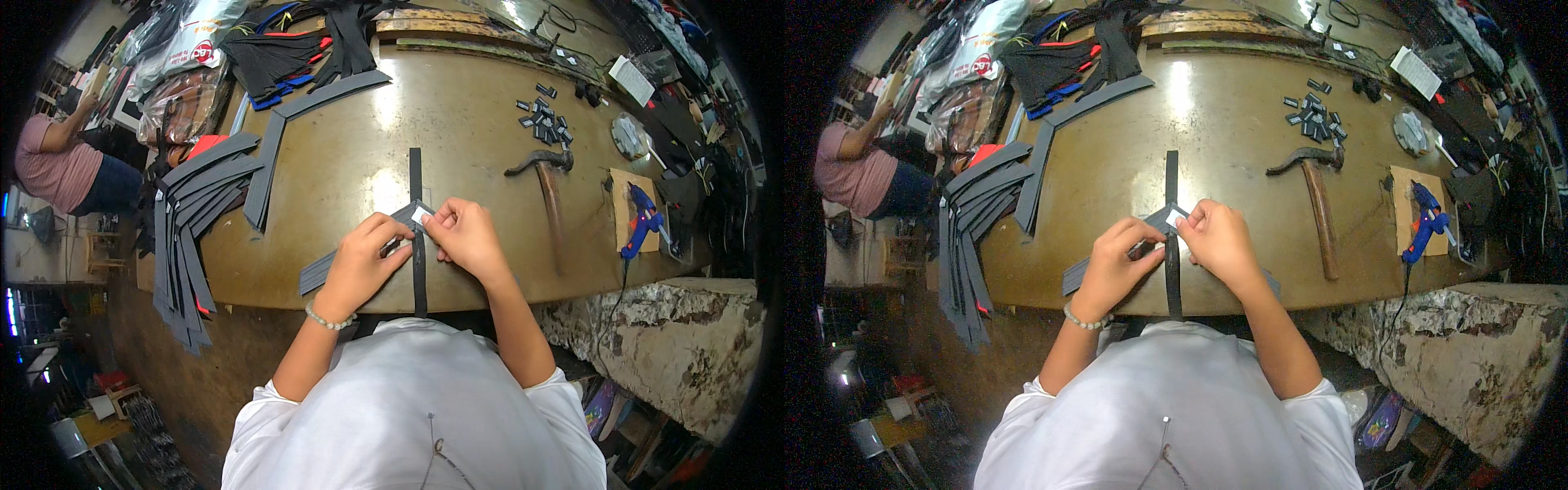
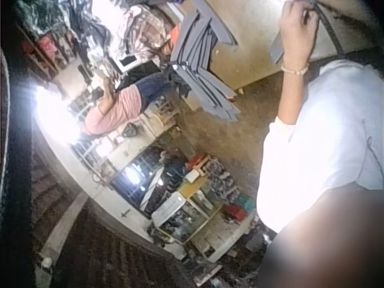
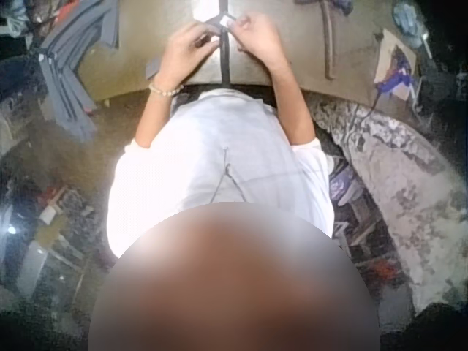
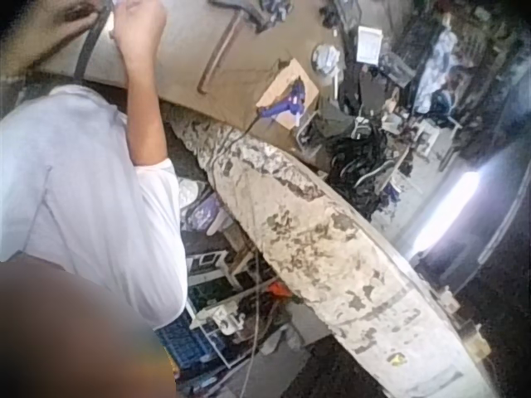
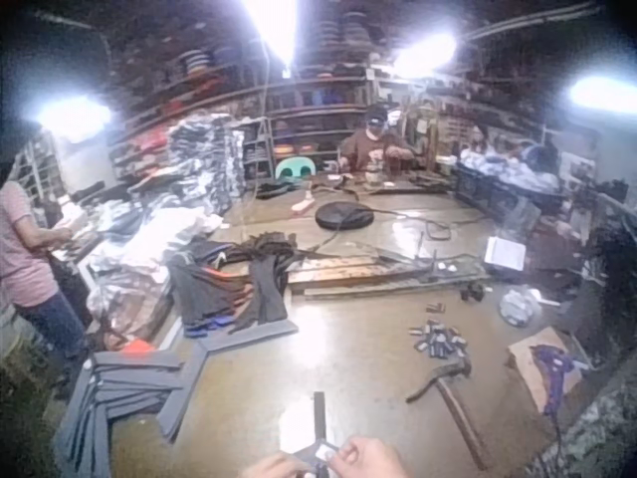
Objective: The person assembles gray fabric strips into a frame-like shape on a workbench. They use a hot glue gun to apply adhesive to the strips and press small rectangular pieces onto the joints to secure them. The person repeatedly picks up strips, applies glue, and attaches them to the growing assembly.
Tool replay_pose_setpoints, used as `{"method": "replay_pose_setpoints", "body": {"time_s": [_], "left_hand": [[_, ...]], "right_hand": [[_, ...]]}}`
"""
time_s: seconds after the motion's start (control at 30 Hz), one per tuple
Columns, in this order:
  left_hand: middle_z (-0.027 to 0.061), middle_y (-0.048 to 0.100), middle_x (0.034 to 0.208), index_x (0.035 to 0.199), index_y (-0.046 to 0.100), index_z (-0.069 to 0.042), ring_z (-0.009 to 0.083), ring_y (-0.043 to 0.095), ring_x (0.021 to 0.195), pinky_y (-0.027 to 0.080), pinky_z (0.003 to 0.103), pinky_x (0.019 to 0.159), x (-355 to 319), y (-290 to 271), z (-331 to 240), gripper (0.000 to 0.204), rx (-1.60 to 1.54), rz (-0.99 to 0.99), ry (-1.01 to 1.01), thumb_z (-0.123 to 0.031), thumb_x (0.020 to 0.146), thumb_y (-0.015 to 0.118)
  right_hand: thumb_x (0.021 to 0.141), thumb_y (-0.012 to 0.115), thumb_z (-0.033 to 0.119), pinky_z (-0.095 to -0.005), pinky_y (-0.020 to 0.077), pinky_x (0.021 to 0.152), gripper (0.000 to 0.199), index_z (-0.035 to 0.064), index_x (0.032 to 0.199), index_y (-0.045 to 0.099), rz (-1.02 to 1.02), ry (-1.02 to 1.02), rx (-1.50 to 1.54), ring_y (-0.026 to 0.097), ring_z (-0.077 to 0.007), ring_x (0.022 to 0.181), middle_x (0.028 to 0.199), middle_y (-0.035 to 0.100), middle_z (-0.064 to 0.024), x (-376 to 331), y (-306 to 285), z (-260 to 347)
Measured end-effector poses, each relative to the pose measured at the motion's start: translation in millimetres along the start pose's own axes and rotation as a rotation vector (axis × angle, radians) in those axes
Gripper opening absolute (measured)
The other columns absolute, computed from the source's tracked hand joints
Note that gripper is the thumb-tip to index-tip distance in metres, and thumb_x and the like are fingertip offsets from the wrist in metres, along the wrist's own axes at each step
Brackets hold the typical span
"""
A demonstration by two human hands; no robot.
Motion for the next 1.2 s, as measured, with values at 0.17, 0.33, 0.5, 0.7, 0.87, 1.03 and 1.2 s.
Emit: {"method": "replay_pose_setpoints", "body": {"time_s": [0.17, 0.33, 0.5, 0.7, 0.87, 1.03, 1.2], "left_hand": [[0.0118, 0.064, 0.084, 0.090, 0.067, 0.000, 0.0213, 0.064, 0.074, 0.050, 0.031, 0.066, 8.9, -1.0, 7.4, 0.016, 0.009, -0.115, -0.038, -0.003, 0.077, 0.075], [0.0123, 0.065, 0.081, 0.087, 0.068, 0.002, 0.0185, 0.064, 0.072, 0.050, 0.029, 0.065, 17.4, -1.2, 17.0, 0.014, 0.016, -0.126, -0.177, -0.004, 0.077, 0.076], [0.0128, 0.065, 0.081, 0.086, 0.066, 0.004, 0.0189, 0.064, 0.069, 0.053, 0.031, 0.065, 18.5, 1.7, 25.8, 0.016, 0.028, -0.113, -0.252, -0.005, 0.078, 0.076], [0.0123, 0.063, 0.083, 0.087, 0.060, -0.002, 0.0278, 0.065, 0.073, 0.052, 0.038, 0.066, 12.7, 4.2, 22.1, 0.015, 0.097, -0.147, -0.219, -0.008, 0.080, 0.072], [0.0100, 0.061, 0.085, 0.090, 0.058, -0.007, 0.0307, 0.064, 0.073, 0.051, 0.040, 0.063, 10.1, 6.9, 14.3, 0.019, 0.176, -0.114, -0.185, -0.021, 0.087, 0.070], [0.0093, 0.059, 0.086, 0.105, 0.065, -0.010, 0.0282, 0.063, 0.071, 0.050, 0.039, 0.062, 9.3, 7.4, 3.2, 0.021, 0.270, -0.107, -0.105, -0.024, 0.090, 0.068], [0.0093, 0.056, 0.086, 0.128, 0.063, -0.017, 0.0292, 0.061, 0.068, 0.050, 0.042, 0.060, 9.7, 14.6, -0.9, 0.035, 0.397, -0.030, -0.067, -0.025, 0.094, 0.062]], "right_hand": [[0.087, 0.070, 0.016, -0.0294, 0.0485, 0.046, 0.023, -0.0013, 0.075, 0.060, 0.014, -0.012, -0.010, 0.063, -0.0156, 0.046, 0.055, 0.063, -0.0096, 2.7, -0.2, 1.5], [0.084, 0.071, 0.014, -0.0310, 0.0489, 0.049, 0.019, -0.0008, 0.081, 0.060, -0.026, -0.064, -0.121, 0.064, -0.0187, 0.050, 0.057, 0.061, -0.0080, -2.0, -4.3, 7.4], [0.082, 0.069, 0.007, -0.0328, 0.0496, 0.056, 0.017, -0.0001, 0.094, 0.059, 0.026, -0.275, -0.270, 0.063, -0.0240, 0.058, 0.075, 0.059, -0.0105, -16.5, -1.9, 33.7], [0.084, 0.057, -0.009, -0.0259, 0.0540, 0.055, 0.020, -0.0044, 0.104, 0.061, 0.129, -0.340, 0.094, 0.064, -0.0142, 0.063, 0.092, 0.057, -0.0092, 34.9, 1.0, 43.2], [0.084, 0.056, -0.011, -0.0255, 0.0568, 0.050, 0.019, -0.0047, 0.100, 0.063, 0.130, -0.365, -0.034, 0.062, -0.0142, 0.058, 0.089, 0.057, -0.0099, 61.7, 3.4, 32.9], [0.092, 0.054, 0.003, -0.0395, 0.0538, 0.058, 0.016, -0.0030, 0.102, 0.065, 0.161, -0.213, -0.373, 0.068, -0.0278, 0.062, 0.095, 0.066, -0.0259, 88.5, 3.2, 43.2], [0.087, 0.055, -0.003, -0.0411, 0.0518, 0.082, 0.025, -0.0022, 0.110, 0.064, -0.358, -0.643, -0.250, 0.065, -0.0370, 0.093, 0.102, 0.066, -0.0229, 28.0, -39.1, 74.6]]}}
Point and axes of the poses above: each hand's wrist, its own x-axis towards the middle knuckle, its own y-axis out of the palm, z = x × y, the point moved 9 cm from there along x, towards the middle knuckle
